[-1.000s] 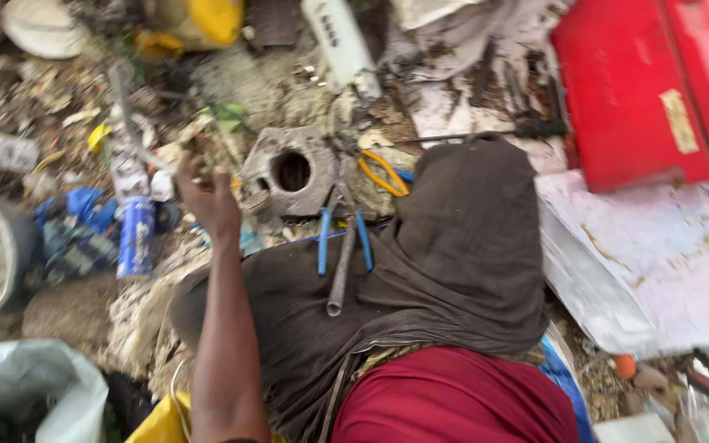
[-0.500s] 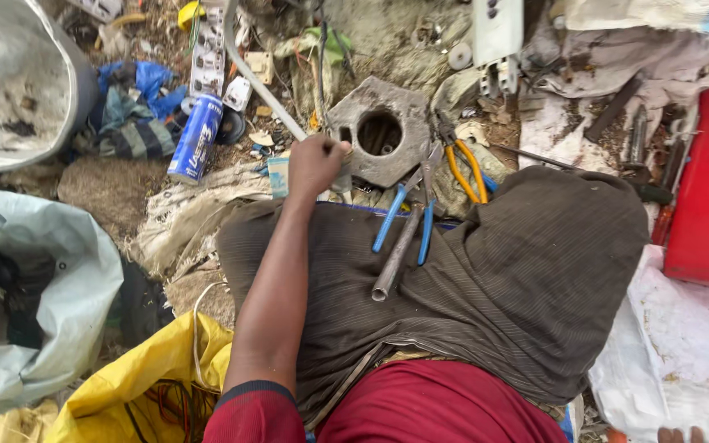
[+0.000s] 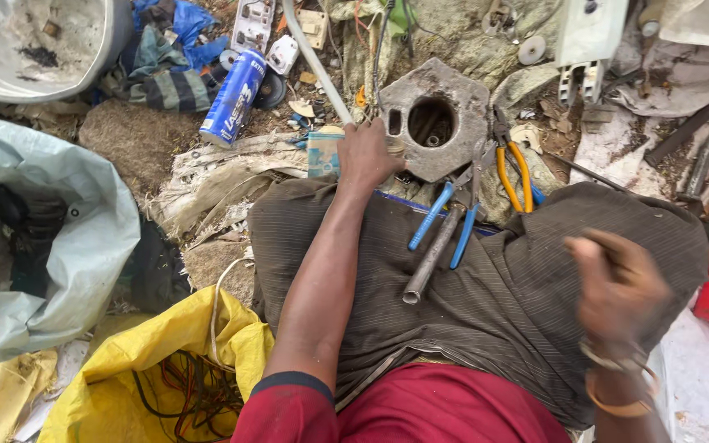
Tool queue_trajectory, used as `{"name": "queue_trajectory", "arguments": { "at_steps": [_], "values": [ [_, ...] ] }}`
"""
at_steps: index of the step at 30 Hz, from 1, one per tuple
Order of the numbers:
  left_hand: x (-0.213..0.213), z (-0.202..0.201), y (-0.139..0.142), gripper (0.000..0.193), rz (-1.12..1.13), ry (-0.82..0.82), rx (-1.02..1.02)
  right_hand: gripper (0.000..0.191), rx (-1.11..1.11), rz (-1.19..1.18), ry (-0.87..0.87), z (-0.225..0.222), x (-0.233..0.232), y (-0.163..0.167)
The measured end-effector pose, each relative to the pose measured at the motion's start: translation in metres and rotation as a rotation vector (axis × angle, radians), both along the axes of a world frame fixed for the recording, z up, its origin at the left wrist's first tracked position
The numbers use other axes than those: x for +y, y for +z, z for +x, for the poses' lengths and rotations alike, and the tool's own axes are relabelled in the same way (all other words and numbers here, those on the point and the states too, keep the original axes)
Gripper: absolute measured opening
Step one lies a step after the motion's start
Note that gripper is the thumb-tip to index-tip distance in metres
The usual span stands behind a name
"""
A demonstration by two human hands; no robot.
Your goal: The person sits on the ground and uses a hammer and pliers to dismantle a metal pipe and a circuit board, extracting copper wires. The person places the extracted wires into a yellow sack.
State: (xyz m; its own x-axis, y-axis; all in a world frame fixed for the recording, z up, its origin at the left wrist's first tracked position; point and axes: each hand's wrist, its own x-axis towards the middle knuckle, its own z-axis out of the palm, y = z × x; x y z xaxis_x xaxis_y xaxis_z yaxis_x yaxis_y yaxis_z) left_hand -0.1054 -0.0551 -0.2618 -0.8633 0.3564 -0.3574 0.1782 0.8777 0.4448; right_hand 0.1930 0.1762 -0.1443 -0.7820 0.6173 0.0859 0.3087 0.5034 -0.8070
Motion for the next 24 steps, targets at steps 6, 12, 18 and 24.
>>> {"name": "queue_trajectory", "arguments": {
  "at_steps": [6, 12, 18, 24],
  "values": [
    [0.002, -0.011, 0.034, 0.076, 0.508, 0.080, -0.048, 0.076, -0.095, -0.439, 0.367, -0.127, -0.077, -0.043],
    [0.003, -0.007, 0.009, 0.069, 1.104, -0.003, 0.050, 0.051, 0.034, -0.839, 0.171, -0.187, -0.102, -0.077],
    [-0.019, -0.012, -0.037, 0.077, 0.968, 0.710, -0.344, 0.040, 0.178, -1.282, 0.047, -0.174, -0.065, -0.093],
    [0.022, 0.009, -0.036, 0.063, 0.636, 0.285, -0.432, 0.048, 0.240, -1.435, 0.024, -0.174, -0.090, -0.099]
  ]
}}
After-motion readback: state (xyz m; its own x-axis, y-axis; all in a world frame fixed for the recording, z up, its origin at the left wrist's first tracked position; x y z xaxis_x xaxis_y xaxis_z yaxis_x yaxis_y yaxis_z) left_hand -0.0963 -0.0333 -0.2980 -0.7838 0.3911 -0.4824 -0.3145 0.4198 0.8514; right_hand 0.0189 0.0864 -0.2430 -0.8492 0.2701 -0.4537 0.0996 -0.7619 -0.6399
